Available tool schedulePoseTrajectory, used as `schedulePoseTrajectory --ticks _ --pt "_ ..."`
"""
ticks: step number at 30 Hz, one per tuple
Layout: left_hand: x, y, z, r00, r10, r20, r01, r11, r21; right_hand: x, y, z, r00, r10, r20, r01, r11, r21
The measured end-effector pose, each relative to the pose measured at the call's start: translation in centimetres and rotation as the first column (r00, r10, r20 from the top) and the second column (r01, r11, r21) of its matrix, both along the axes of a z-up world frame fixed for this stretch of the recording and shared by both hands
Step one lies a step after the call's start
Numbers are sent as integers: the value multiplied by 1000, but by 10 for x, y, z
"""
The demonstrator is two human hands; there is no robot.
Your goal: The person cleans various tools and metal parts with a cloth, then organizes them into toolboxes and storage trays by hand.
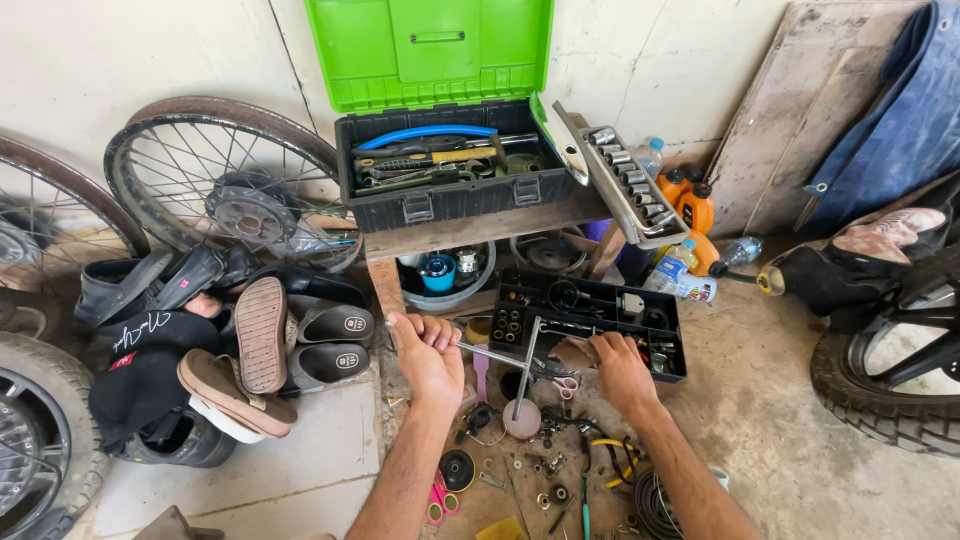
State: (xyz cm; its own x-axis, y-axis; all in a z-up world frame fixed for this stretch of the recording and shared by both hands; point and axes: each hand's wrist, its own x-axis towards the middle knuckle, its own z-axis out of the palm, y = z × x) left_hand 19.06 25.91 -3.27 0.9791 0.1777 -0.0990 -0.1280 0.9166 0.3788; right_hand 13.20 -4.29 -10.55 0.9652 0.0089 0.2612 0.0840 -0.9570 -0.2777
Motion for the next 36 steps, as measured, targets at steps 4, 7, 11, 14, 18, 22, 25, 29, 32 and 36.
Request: schedulePoseTrajectory --ticks 4,7,11,14,18,22,25,29,32,36 --pt "4 -3 -6 1000 -26 -5 26 1000 4 25 5 11 1000 -16 2 16 1000 4" --pt "9 -7 -10 999 -31 -28 30 999 -14 33 15 25 997 11 80 -12 1000 4" --pt "18 -8 -14 997 -38 -62 35 999 -41 34 45 60 977 70 202 -98 987 131" --pt "27 -7 -17 997 -28 -78 23 998 -58 33 77 93 946 102 308 -172 962 211" --pt "37 -6 -15 997 -33 -72 25 994 -111 32 114 126 909 265 323 -329 930 165" --pt "43 -3 -11 996 -28 -84 14 986 -163 43 132 123 890 434 142 -446 892 68" --pt "48 1 -8 999 -22 -33 15 979 -203 58 133 115 882 458 108 -466 883 57" --pt "55 8 1 996 18 85 -20 1000 20 76 124 126 867 448 220 -479 871 114" --pt "61 19 15 997 -26 75 -10 896 443 97 115 154 850 421 317 -462 885 64" --pt "75 38 48 948 112 299 -316 462 829 131 106 196 831 413 373 -454 891 24"
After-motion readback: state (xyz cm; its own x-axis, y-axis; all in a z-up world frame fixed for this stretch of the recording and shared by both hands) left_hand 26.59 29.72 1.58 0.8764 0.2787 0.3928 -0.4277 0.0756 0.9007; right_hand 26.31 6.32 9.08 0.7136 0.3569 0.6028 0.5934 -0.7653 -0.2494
